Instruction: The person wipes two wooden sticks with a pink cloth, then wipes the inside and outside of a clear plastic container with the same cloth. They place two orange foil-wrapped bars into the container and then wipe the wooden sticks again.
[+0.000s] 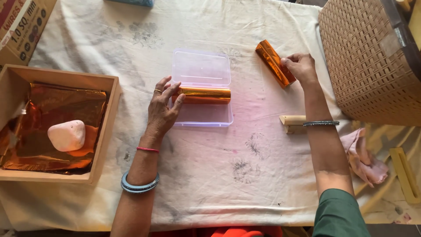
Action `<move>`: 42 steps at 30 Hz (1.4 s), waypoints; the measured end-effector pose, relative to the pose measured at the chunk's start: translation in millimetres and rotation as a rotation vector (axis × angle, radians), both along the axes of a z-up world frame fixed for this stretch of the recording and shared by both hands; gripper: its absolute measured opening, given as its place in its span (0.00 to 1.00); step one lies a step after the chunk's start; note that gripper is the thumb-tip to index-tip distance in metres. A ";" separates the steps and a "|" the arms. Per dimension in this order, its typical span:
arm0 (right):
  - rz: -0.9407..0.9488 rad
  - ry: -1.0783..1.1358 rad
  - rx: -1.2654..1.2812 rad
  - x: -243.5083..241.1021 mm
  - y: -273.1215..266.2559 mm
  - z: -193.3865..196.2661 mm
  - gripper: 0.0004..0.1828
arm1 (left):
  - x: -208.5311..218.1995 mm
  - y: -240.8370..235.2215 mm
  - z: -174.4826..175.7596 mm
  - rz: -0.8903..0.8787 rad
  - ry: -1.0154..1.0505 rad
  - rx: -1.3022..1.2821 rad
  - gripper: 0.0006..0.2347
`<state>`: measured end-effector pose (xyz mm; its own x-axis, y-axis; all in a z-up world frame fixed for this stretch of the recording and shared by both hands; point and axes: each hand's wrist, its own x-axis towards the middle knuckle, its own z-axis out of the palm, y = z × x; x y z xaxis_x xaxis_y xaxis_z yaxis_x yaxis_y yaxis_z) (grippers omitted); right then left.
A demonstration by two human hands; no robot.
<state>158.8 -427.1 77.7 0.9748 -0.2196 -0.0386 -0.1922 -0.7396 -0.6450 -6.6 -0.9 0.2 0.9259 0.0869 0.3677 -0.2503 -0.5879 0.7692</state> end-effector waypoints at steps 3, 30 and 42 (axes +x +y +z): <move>0.014 -0.009 0.059 10.6 -4.5 -12.4 0.12 | 1.5 0.1 -2.2 0.003 0.001 0.012 0.17; 0.253 -0.041 -0.547 -4.4 40.8 -23.4 0.18 | -1.0 2.0 -1.4 0.015 0.023 0.007 0.17; 0.567 0.154 0.639 -37.3 0.0 28.8 0.31 | -2.3 2.9 0.6 0.031 0.033 0.020 0.19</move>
